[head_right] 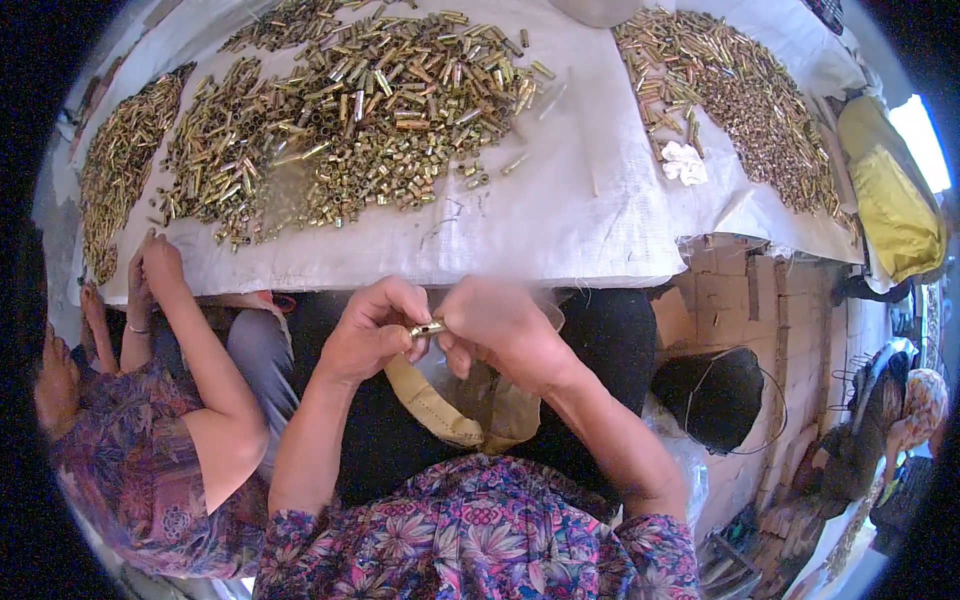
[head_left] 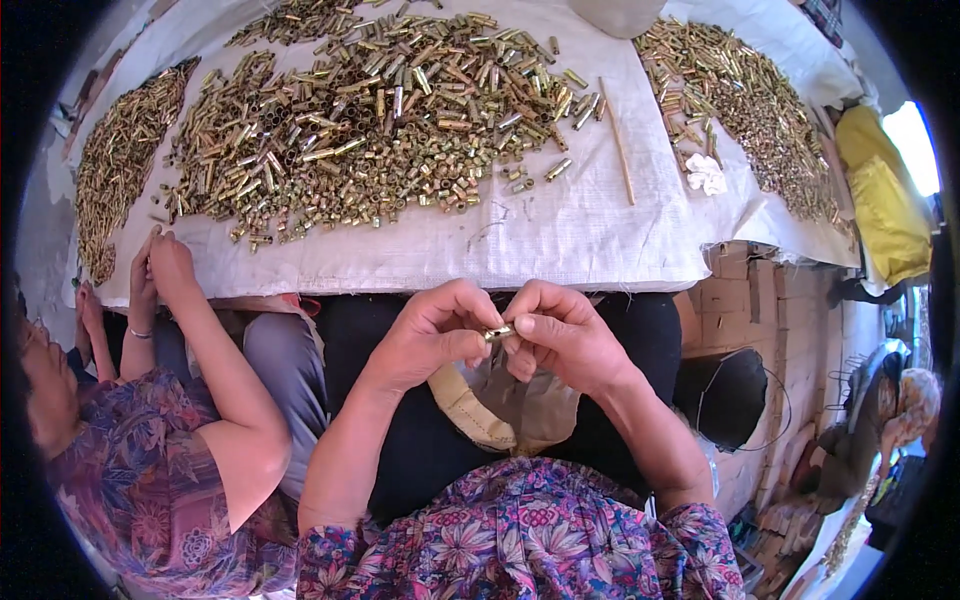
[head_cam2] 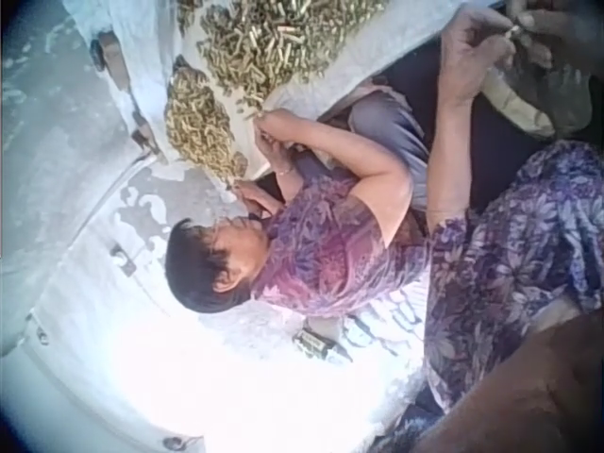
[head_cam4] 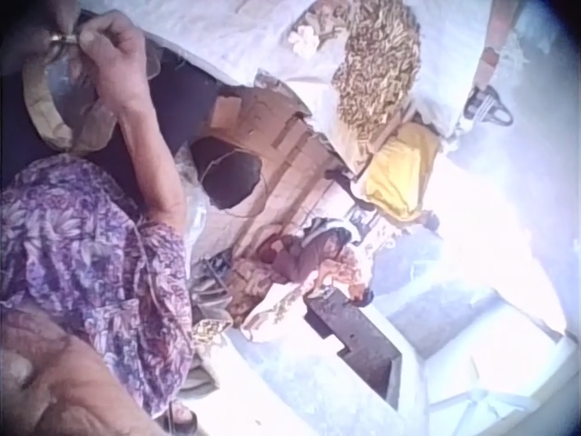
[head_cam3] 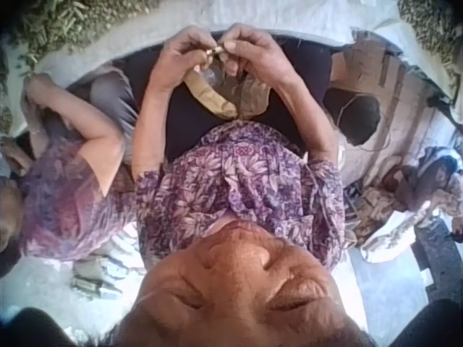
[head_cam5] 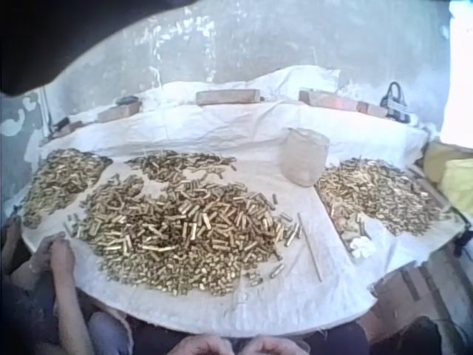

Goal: The person picks up metal sleeves and small metal pieces from the table, fits them together by hand, and drops the assembled metal parts into a bag.

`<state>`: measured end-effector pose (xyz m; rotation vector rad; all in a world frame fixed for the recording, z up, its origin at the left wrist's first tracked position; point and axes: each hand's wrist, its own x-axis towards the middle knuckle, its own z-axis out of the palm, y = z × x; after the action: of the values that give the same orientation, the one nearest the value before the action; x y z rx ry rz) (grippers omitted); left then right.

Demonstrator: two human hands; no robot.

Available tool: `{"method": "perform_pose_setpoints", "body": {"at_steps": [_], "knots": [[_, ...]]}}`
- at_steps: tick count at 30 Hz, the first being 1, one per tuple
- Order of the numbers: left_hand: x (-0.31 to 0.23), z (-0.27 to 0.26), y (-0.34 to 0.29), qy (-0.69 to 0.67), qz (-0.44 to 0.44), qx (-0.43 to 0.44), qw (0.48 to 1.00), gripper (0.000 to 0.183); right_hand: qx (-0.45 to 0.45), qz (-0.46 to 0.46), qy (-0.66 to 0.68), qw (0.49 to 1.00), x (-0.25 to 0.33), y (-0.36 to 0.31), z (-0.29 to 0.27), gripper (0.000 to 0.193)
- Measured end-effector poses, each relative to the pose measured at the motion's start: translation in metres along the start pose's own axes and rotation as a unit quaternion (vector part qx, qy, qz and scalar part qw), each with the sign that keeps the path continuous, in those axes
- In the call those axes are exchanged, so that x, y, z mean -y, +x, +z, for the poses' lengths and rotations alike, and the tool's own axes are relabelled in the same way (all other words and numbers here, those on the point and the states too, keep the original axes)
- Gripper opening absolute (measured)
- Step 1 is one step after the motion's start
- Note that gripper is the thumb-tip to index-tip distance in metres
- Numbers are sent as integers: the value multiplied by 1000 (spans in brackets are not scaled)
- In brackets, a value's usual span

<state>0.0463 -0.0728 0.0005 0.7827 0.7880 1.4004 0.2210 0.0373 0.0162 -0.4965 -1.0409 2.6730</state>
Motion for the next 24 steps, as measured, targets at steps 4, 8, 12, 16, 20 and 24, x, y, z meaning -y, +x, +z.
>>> {"method": "perform_pose_setpoints", "body": {"at_steps": [4,8,12,16,20,24], "knots": [[2,3,5,-35,14,37,999,15,22,13,39,999,0,-2,2,12],[2,8,3,-55,20,37,998,14,-29,-16,-63,997,6,-5,6,10],[3,8,9,50,29,-107,993,14,-112,-88,-189,972,8,3,-1,8],[0,13,7,132,6,-141,981,21,-117,-107,-223,962,12,3,3,8],[2,15,5,221,5,-136,966,36,-110,-113,-247,956,7,2,-2,7],[0,17,4,258,0,-140,956,38,-109,-117,-288,944,9,0,0,6]]}}
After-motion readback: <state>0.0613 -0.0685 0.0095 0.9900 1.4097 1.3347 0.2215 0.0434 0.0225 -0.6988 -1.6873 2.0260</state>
